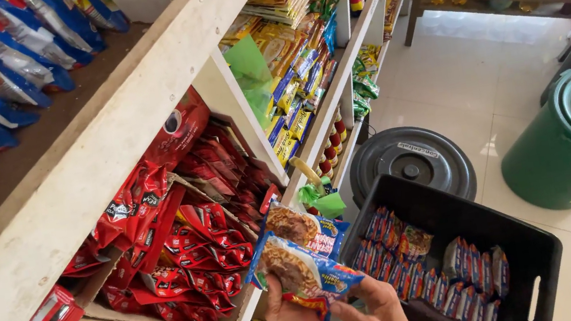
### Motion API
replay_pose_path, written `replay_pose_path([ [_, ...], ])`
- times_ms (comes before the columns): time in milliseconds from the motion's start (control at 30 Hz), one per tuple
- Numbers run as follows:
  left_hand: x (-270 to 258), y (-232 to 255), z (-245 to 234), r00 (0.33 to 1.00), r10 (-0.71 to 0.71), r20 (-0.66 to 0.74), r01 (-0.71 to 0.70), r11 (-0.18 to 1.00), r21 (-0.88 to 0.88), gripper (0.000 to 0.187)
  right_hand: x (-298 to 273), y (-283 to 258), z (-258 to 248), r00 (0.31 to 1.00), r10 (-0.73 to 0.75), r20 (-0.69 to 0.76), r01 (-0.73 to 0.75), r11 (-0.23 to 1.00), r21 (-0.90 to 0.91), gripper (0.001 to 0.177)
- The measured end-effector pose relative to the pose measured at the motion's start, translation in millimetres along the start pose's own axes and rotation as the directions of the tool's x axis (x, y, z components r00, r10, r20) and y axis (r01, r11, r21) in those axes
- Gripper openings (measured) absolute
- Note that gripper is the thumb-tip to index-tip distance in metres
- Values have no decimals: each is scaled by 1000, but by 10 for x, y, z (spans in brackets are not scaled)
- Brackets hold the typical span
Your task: Organizing and restacking snack packets on shelves and in a storage bin.
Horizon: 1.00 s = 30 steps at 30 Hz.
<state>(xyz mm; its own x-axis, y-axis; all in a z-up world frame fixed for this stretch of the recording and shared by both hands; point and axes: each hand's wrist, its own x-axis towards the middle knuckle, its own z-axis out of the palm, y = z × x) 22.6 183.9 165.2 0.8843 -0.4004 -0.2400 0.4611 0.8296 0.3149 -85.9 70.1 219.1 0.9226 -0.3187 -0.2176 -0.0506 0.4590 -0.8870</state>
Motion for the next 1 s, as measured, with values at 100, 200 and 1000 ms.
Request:
replay_pose_path([
  [100,6,-37,51,999,32,4,-32,999,17,63,80,196,-74,997,19,-77,-3,980,201,22],
  [200,1,-26,118,996,86,33,-86,996,22,64,142,426,-277,997,-67,-37,74,967,243,13],
  [1000,-190,124,462,976,216,16,-217,968,125,66,70,-466,-89,301,-890,342,808,48,-588,40],
])
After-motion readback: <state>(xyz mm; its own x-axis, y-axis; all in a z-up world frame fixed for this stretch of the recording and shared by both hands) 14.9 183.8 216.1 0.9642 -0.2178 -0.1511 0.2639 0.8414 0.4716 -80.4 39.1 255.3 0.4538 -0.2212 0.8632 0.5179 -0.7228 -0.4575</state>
